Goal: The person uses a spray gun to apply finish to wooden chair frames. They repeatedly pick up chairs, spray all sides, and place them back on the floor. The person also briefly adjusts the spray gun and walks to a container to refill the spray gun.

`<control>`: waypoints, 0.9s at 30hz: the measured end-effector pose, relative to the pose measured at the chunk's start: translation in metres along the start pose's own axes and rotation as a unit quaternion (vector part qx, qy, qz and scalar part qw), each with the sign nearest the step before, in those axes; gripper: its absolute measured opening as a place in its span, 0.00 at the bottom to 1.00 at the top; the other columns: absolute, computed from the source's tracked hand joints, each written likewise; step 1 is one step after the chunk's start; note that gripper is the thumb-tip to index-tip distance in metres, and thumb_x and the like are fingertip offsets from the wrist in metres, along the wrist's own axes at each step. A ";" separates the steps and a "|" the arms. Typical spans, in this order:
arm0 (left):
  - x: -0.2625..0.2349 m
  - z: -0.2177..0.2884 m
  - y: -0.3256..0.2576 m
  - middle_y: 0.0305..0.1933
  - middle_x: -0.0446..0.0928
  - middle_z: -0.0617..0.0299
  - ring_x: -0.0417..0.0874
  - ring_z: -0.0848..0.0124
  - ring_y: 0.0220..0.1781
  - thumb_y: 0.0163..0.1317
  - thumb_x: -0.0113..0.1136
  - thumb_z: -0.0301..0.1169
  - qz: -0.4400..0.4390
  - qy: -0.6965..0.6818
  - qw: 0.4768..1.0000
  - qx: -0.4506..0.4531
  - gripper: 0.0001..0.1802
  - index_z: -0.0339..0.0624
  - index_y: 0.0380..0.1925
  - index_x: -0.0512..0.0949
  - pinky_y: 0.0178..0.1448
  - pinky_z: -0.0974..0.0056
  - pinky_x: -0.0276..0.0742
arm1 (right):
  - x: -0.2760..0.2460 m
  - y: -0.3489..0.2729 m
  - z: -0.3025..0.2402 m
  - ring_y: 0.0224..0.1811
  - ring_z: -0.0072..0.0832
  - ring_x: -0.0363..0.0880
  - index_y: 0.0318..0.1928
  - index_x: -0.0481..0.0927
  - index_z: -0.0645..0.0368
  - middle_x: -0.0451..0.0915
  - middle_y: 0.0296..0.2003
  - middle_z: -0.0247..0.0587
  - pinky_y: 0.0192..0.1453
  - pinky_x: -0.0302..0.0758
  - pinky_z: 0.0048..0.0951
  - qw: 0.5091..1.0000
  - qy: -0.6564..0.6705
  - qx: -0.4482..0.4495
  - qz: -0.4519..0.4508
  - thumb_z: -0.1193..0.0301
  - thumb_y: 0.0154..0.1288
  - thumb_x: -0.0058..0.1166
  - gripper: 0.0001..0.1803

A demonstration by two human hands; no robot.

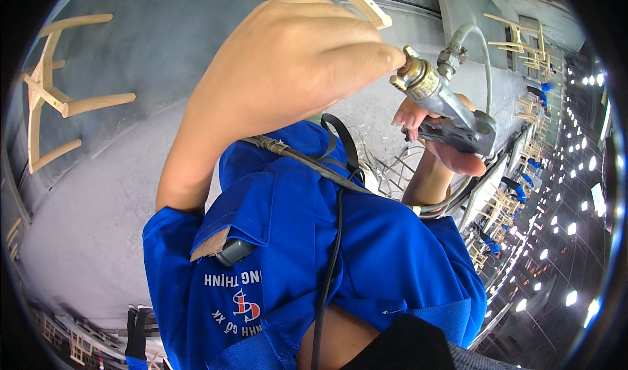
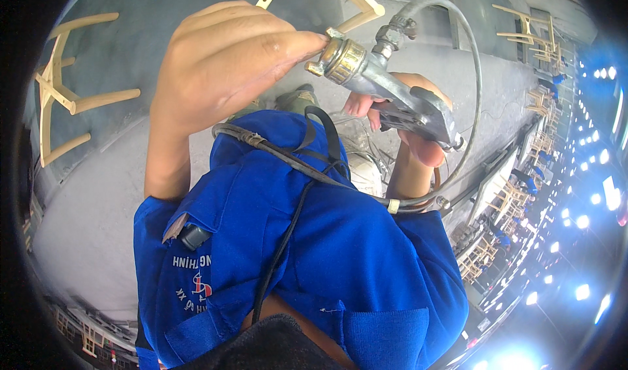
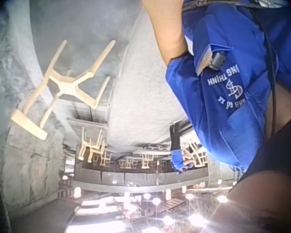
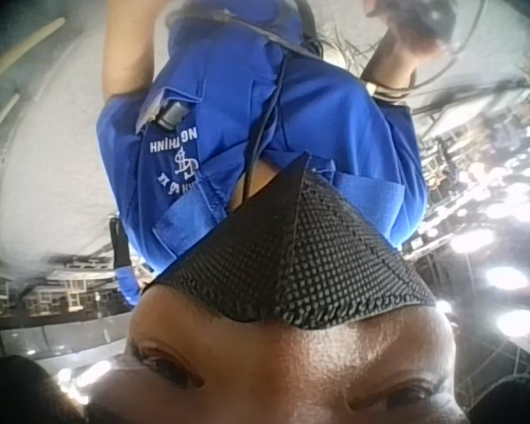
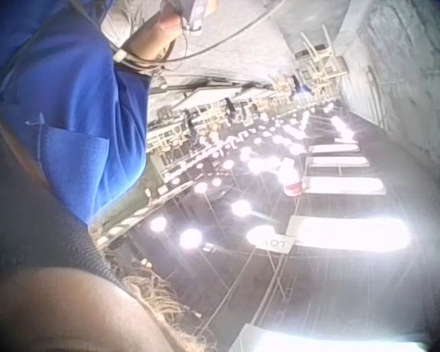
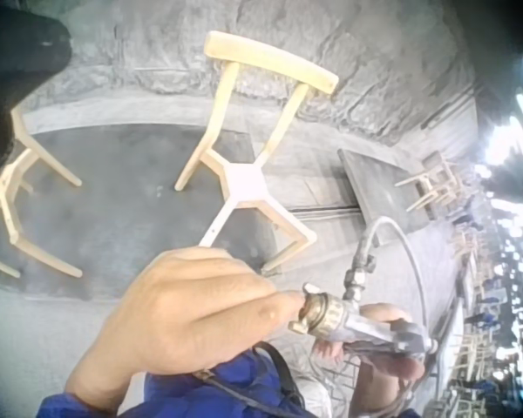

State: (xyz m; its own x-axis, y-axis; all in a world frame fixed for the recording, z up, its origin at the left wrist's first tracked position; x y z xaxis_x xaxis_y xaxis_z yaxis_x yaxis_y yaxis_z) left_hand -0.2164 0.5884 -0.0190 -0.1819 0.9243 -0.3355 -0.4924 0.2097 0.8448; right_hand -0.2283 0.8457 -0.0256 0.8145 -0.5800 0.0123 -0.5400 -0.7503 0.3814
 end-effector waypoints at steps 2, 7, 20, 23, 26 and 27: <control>0.003 0.001 0.004 0.28 0.82 0.59 0.83 0.64 0.28 0.48 0.71 0.22 0.000 -0.005 1.000 -0.003 0.13 0.39 0.36 0.86 0.31 0.63 0.75 | -0.005 -0.002 -0.003 0.26 0.33 0.80 0.52 0.73 0.65 0.80 0.34 0.52 0.39 0.81 0.43 1.000 -0.006 0.003 0.003 0.21 0.52 0.50 0.55; 0.004 0.002 0.010 0.27 0.80 0.59 0.81 0.63 0.27 0.46 0.69 0.21 -0.053 -0.002 0.998 -0.015 0.13 0.39 0.35 0.84 0.31 0.62 0.74 | -0.016 -0.011 -0.006 0.26 0.32 0.79 0.52 0.74 0.65 0.81 0.34 0.51 0.39 0.81 0.42 0.997 -0.021 0.054 0.040 0.22 0.54 0.50 0.53; 0.031 -0.004 0.001 0.24 0.74 0.65 0.77 0.64 0.25 0.48 0.69 0.30 -0.050 0.023 0.998 -0.043 0.09 0.43 0.31 0.81 0.30 0.59 0.72 | -0.025 -0.025 0.023 0.20 0.29 0.76 0.53 0.75 0.66 0.80 0.33 0.51 0.40 0.79 0.41 0.979 0.178 0.030 0.095 0.20 0.56 0.44 0.55; 0.041 -0.008 -0.001 0.22 0.73 0.65 0.76 0.63 0.23 0.48 0.69 0.30 0.009 -0.017 0.998 -0.054 0.09 0.43 0.30 0.80 0.29 0.59 0.71 | -0.032 -0.032 0.030 0.19 0.28 0.75 0.54 0.75 0.68 0.79 0.32 0.50 0.37 0.78 0.38 0.977 0.186 0.033 0.100 0.19 0.55 0.41 0.58; 0.053 -0.013 -0.005 0.21 0.73 0.63 0.74 0.62 0.22 0.53 0.67 0.29 0.041 -0.097 0.987 -0.121 0.06 0.42 0.30 0.80 0.28 0.60 0.69 | -0.036 -0.037 0.034 0.19 0.27 0.75 0.55 0.76 0.69 0.79 0.31 0.48 0.33 0.77 0.34 0.974 0.202 0.024 0.103 0.18 0.55 0.40 0.60; 0.056 -0.013 -0.007 0.21 0.73 0.62 0.74 0.64 0.21 0.56 0.66 0.29 0.027 -0.125 0.979 -0.159 0.05 0.42 0.29 0.79 0.28 0.61 0.69 | -0.038 -0.038 0.034 0.18 0.28 0.76 0.53 0.76 0.68 0.80 0.32 0.50 0.36 0.79 0.38 0.971 0.216 0.025 0.102 0.19 0.54 0.42 0.58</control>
State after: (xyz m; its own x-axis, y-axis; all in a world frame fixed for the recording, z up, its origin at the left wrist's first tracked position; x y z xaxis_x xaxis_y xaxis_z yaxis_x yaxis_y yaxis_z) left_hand -0.2348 0.6344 -0.0488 -0.0201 0.9887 -0.1487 -0.7347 0.0862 0.6729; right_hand -0.2459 0.8851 -0.0716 0.6964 -0.5393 0.4735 -0.7005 -0.6541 0.2854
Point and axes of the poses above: each hand's wrist, its own y-axis towards the middle knuckle, its own x-axis out of the palm, z = x × y, the point moved 2 cm from there along y, towards the middle knuckle
